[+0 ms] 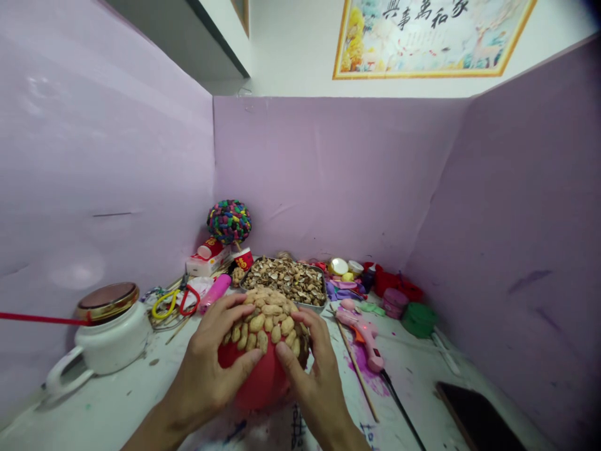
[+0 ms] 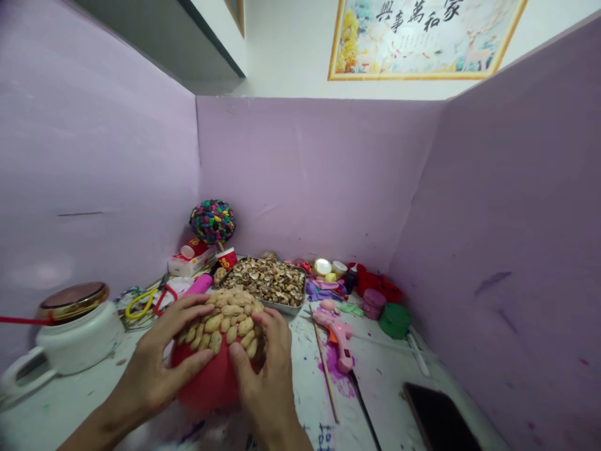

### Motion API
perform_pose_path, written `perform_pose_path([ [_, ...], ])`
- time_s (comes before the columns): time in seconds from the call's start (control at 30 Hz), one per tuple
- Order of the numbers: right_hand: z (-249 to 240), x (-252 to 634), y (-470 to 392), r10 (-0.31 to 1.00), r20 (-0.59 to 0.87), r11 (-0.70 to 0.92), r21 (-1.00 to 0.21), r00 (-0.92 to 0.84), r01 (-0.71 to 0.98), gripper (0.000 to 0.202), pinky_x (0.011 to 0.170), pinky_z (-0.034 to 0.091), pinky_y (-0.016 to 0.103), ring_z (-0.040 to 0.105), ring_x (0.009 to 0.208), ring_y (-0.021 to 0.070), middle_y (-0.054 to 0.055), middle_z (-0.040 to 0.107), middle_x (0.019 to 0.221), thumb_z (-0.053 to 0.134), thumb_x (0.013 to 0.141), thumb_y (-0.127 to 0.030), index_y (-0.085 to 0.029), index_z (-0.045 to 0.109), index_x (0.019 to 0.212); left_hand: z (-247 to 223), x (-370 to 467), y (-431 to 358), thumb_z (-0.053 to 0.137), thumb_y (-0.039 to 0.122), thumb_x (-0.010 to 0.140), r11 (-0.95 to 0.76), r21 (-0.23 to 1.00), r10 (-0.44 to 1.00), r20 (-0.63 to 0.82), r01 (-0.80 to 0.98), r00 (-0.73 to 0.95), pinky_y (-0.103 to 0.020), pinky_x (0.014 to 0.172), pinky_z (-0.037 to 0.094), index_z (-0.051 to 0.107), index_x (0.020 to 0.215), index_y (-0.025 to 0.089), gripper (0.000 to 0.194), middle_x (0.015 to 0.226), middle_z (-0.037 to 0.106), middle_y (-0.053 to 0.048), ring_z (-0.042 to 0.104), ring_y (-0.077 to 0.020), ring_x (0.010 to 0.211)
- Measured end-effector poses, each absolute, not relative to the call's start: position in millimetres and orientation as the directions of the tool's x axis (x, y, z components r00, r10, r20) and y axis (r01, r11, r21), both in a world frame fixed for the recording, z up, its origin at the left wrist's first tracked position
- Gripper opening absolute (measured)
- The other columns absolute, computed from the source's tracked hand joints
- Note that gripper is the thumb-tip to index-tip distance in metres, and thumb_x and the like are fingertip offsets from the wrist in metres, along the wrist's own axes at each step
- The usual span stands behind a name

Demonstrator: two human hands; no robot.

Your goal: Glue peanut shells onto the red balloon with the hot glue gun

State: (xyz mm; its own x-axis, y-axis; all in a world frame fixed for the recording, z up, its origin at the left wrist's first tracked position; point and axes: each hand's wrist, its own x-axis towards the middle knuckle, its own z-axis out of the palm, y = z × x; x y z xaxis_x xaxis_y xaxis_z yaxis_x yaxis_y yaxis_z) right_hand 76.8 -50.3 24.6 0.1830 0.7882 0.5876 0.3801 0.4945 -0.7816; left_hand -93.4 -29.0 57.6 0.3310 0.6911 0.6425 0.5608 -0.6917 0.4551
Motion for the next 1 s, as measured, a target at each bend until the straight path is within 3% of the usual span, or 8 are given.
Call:
perform_pose_path([
  [0.47,24.9,76.5,-52.7,0.757,0.622,0.504,-0.751,0.201,0.427,0.032,0.097,0.036,0.049,0.042,0.116,0.0259,0.009,0.046,0.121,0.056,0.078,-0.023,-0.025,0.047,0.109,58.9,-92.3,-28.0,0.056,0.024,0.075,-0.710,0.427,0.663,0.675,0.560,0.324,-0.047,0.098,0.037,0.047,0.112,0.024,0.038,0.126,0.043,-0.009,0.040,-0.0265,0.119],
  [0.7,23.7,76.9,-58.2,0.756,0.640,0.514,-0.713,0.141,0.477,0.054,0.099,0.032,0.053,0.033,0.124,0.0311,0.013,0.034,0.133,0.060,0.076,-0.033,-0.023,0.036,0.123,60.9,-91.1,-32.7,0.045,0.033,0.082,-0.720,0.522,0.683,0.650,0.458,0.334,-0.053,0.101,0.029,0.050,0.117,0.026,0.036,0.131,0.042,-0.008,0.034,-0.0302,0.123],
  [1.0,26.2,71.6,-59.3,0.759,0.623,0.507,-0.748,0.189,0.430,0.047,0.098,0.032,0.054,0.035,0.121,0.0315,0.013,0.036,0.129,0.061,0.074,-0.029,-0.022,0.039,0.115,53.8,-87.9,-32.5,0.042,0.030,0.083,-0.709,0.559,0.697,0.648,0.429,0.308,-0.051,0.103,0.027,0.052,0.117,0.026,0.036,0.133,0.041,-0.006,0.032,-0.0285,0.124],
])
